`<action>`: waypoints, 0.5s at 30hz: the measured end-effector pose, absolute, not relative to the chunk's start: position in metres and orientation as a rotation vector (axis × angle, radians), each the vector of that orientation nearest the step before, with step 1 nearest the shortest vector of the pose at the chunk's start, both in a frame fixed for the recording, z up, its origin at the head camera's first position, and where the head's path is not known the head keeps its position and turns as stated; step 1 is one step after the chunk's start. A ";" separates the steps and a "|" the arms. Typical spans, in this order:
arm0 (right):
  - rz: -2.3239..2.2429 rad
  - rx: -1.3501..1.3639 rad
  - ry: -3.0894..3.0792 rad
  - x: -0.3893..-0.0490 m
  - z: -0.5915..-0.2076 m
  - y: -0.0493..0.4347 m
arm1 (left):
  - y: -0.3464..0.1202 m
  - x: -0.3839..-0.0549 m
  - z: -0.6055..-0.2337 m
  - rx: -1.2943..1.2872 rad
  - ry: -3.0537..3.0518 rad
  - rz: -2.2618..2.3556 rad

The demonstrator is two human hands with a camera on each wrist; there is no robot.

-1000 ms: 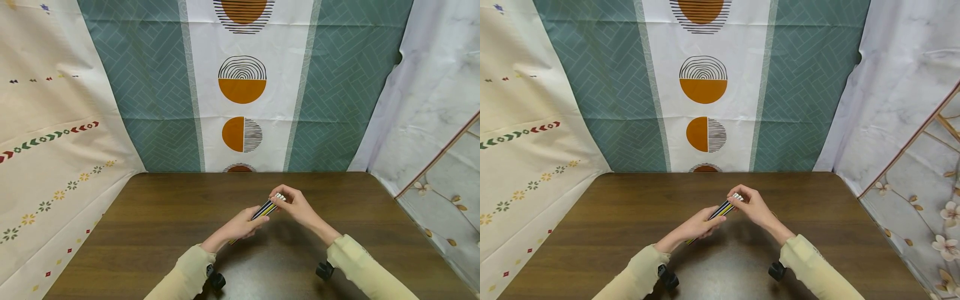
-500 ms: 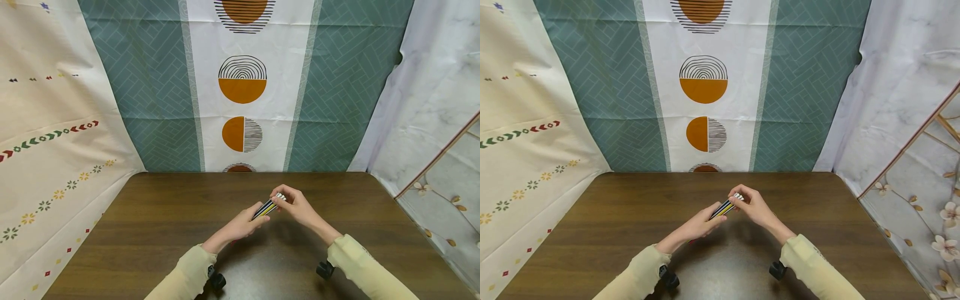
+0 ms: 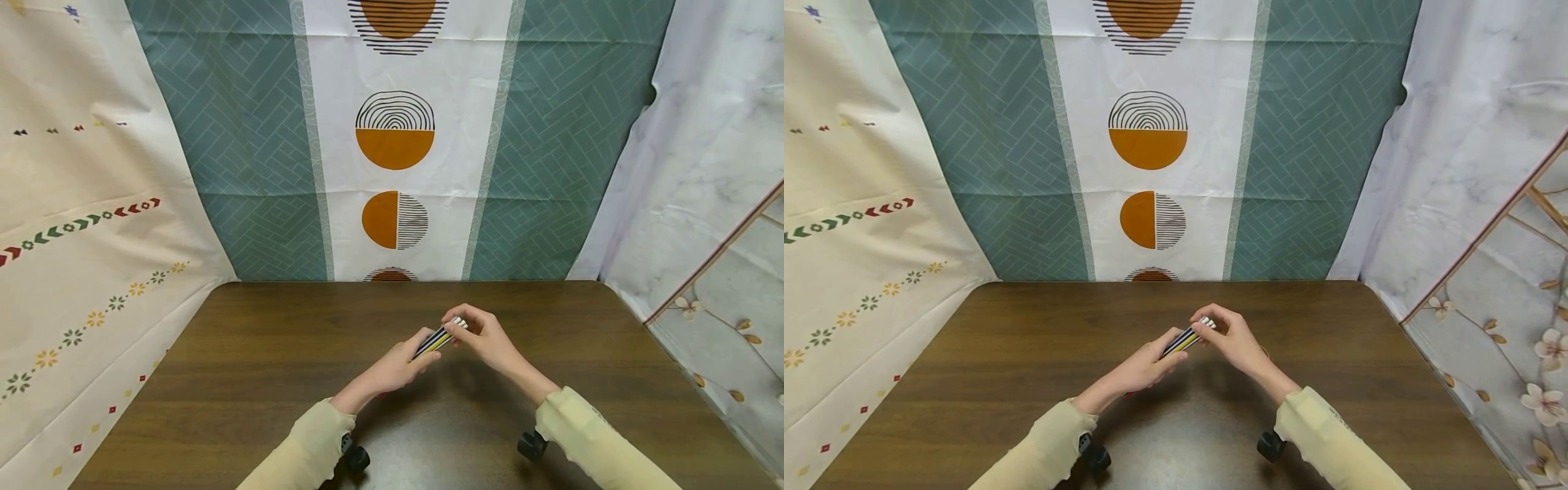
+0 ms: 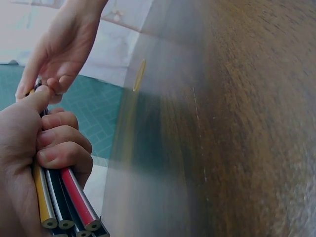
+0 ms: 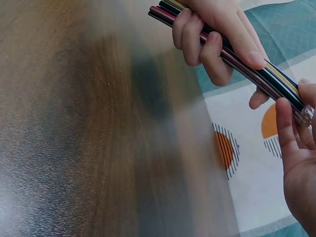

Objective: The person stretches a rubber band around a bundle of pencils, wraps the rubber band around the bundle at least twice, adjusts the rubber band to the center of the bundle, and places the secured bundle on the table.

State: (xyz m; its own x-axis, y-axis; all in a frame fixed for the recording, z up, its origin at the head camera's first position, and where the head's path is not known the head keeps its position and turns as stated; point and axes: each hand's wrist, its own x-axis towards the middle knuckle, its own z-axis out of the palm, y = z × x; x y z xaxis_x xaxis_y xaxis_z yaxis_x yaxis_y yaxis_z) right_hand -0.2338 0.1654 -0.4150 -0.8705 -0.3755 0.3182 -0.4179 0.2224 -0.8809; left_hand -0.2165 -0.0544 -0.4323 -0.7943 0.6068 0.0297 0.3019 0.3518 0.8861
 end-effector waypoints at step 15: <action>1.700 0.815 -2.411 -0.216 -0.423 0.154 | -0.057 -0.223 -0.437 0.801 2.373 1.400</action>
